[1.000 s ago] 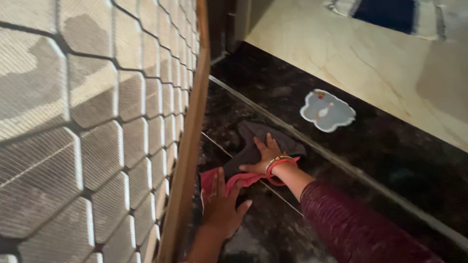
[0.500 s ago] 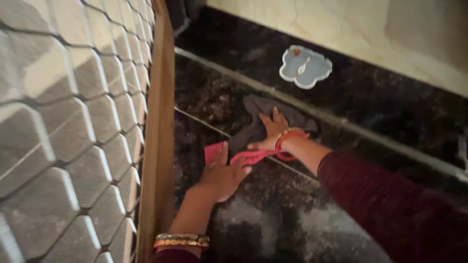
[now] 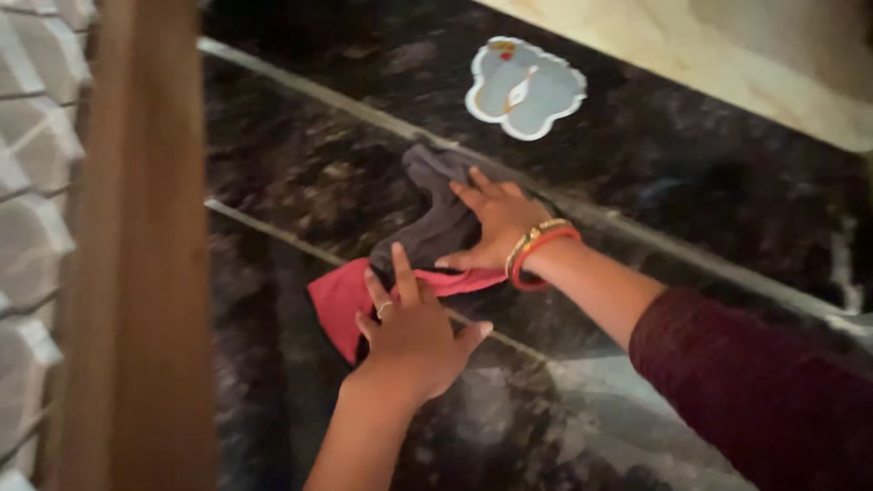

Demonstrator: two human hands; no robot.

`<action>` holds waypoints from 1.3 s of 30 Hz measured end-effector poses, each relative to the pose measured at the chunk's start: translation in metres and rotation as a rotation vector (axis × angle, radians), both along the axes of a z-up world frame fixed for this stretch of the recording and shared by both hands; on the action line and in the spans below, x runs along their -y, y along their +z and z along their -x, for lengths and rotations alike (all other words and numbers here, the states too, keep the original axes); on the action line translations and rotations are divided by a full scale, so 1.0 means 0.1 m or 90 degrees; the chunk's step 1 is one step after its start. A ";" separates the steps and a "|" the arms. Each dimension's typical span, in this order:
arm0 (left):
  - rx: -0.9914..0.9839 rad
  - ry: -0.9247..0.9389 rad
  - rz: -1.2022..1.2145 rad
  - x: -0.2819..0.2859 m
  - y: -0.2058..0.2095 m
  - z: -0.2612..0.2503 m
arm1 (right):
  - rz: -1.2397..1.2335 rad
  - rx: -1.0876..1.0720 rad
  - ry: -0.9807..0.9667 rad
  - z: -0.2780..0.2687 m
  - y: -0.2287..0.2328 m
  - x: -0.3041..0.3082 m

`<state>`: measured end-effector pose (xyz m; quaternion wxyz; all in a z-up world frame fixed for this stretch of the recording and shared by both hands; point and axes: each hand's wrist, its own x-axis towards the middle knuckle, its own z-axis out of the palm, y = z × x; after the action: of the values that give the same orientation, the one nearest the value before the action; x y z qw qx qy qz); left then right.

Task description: The person wets a cloth in a bucket of water and wrings it out. They then use the damp cloth to wipe the tiled floor near a doorway and a wall, moving the cloth back and forth to clean the surface.

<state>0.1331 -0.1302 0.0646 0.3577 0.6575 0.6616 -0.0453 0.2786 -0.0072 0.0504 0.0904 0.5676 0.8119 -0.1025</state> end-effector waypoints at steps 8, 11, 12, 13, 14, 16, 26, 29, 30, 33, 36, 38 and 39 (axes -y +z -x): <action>0.078 -0.122 -0.063 -0.17 -0.09 -0.54 | -0.042 -0.047 0.023 -0.84 -0.07 0.28; 0.134 -0.150 -0.087 -0.25 -0.09 -0.61 | 0.001 0.041 -0.021 -0.96 -0.01 0.34; 0.127 -0.175 -0.070 -0.26 -0.10 -0.62 | -0.003 0.029 -0.019 -0.99 0.01 0.36; 0.121 -0.199 -0.053 -0.27 -0.11 -0.62 | -0.006 0.019 -0.016 -1.02 0.03 0.38; 0.125 -0.210 -0.056 -0.29 -0.13 -0.61 | -0.009 0.008 -0.012 -1.04 0.04 0.39; 0.133 -0.235 -0.060 -0.31 -0.19 -0.61 | 0.019 0.060 -0.079 -1.10 0.11 0.43; 0.153 -0.064 -0.237 -0.54 -0.32 -1.10 | -0.047 -0.169 -0.102 -1.39 -0.18 0.62; 0.138 -0.063 -0.230 -0.60 -0.35 -1.07 | -0.115 -0.165 -0.025 -1.47 -0.35 0.61; 0.135 -0.070 -0.225 -0.63 -0.36 -1.06 | -0.104 -0.160 -0.029 -1.52 -0.37 0.62; 0.131 -0.077 -0.179 -0.68 -0.31 -1.03 | -0.099 -0.158 -0.036 -1.51 -0.39 0.58; 0.103 -0.073 -0.185 -0.68 -0.28 -1.07 | -0.128 -0.150 -0.039 -1.50 -0.40 0.57; 0.074 -0.073 -0.177 -0.62 -0.30 -1.13 | -0.131 -0.160 -0.052 -1.53 -0.41 0.62; 0.063 -0.069 -0.169 -0.63 -0.29 -1.16 | -0.131 -0.161 -0.058 -1.53 -0.41 0.63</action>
<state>0.2492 -0.0669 0.0357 0.2969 0.7353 0.6067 0.0561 0.4321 -0.0699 0.0091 -0.0761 0.5924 0.7966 -0.0933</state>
